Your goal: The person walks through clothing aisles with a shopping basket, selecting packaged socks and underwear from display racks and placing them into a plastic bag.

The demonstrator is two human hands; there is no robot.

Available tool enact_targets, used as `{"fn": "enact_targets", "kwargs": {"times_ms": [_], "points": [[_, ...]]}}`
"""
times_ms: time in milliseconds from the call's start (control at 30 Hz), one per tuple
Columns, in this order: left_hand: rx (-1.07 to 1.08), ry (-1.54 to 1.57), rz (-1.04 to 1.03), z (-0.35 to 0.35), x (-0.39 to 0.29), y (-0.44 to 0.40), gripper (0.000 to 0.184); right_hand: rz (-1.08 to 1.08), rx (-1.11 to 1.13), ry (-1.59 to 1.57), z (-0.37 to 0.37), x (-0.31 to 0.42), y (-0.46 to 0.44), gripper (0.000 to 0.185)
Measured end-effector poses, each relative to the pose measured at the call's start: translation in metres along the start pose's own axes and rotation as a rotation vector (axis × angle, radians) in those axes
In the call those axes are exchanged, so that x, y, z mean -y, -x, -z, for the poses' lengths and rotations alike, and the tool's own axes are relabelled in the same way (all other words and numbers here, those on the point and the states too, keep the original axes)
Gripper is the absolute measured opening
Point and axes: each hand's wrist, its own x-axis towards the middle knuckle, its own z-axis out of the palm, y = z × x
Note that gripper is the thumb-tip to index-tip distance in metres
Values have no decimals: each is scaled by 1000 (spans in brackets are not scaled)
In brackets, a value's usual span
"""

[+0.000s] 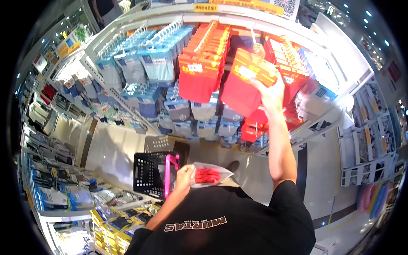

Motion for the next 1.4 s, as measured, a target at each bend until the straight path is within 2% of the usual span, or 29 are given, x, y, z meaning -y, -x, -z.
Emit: {"fn": "enact_targets", "kwargs": {"times_ms": [33, 100, 167, 233, 267, 367, 433, 467, 567, 733, 800, 900, 967, 1033, 1100, 1167, 1233, 1400], "points": [[12, 54, 52, 0, -4, 1, 14, 21, -32, 39, 4, 7, 11, 57], [-74, -180, -91, -1, 3, -12, 14, -50, -121, 42, 15, 17, 28, 54], [-150, -216, -209, -17, -11, -7, 14, -31, -100, 12, 35, 13, 27, 51], [-13, 73, -72, -13, -11, -14, 14, -59, 50, -214, 31, 16, 21, 48], [-5, 73, -75, -17, -16, -16, 14, -33, 113, -217, 36, 5, 11, 45], [-6, 42, -61, -30, -25, -22, 11, -8, 37, -65, 25, -12, -4, 40], [-15, 12, -62, -35, -31, -20, 10, -49, 23, -92, 25, -17, -5, 41], [50, 7, 30, -23, -31, -24, 11, -66, 36, -125, 26, -21, -6, 40], [45, 33, -63, -32, -34, -16, 12, -164, 41, -75, 23, -19, -5, 32], [-2, 41, -72, -25, -20, -19, 11, -151, 87, -106, 27, -18, -7, 29], [-24, 52, -65, -26, -20, -18, 12, -116, 134, -195, 39, -18, -8, 28], [-32, 84, -34, -29, -21, -21, 13, 29, 92, -146, 82, -48, -17, 28], [-55, 118, 1, -24, -18, -19, 13, 16, 68, -176, 119, -67, -19, 31], [35, 197, -45, -25, -22, -14, 13, -37, 103, -211, 126, -60, -1, 33], [12, 116, 8, -21, -17, -23, 14, -122, 171, -243, 123, -59, 22, 36], [-23, 171, 60, -32, -31, -16, 13, -231, 234, -283, 116, -70, 52, 38], [54, 172, 97, -25, -32, -21, 13, -333, 285, -327, 107, -88, 82, 40], [67, 214, 20, -41, -49, -23, 12, -557, 399, -445, 86, -121, 147, 46]]}}
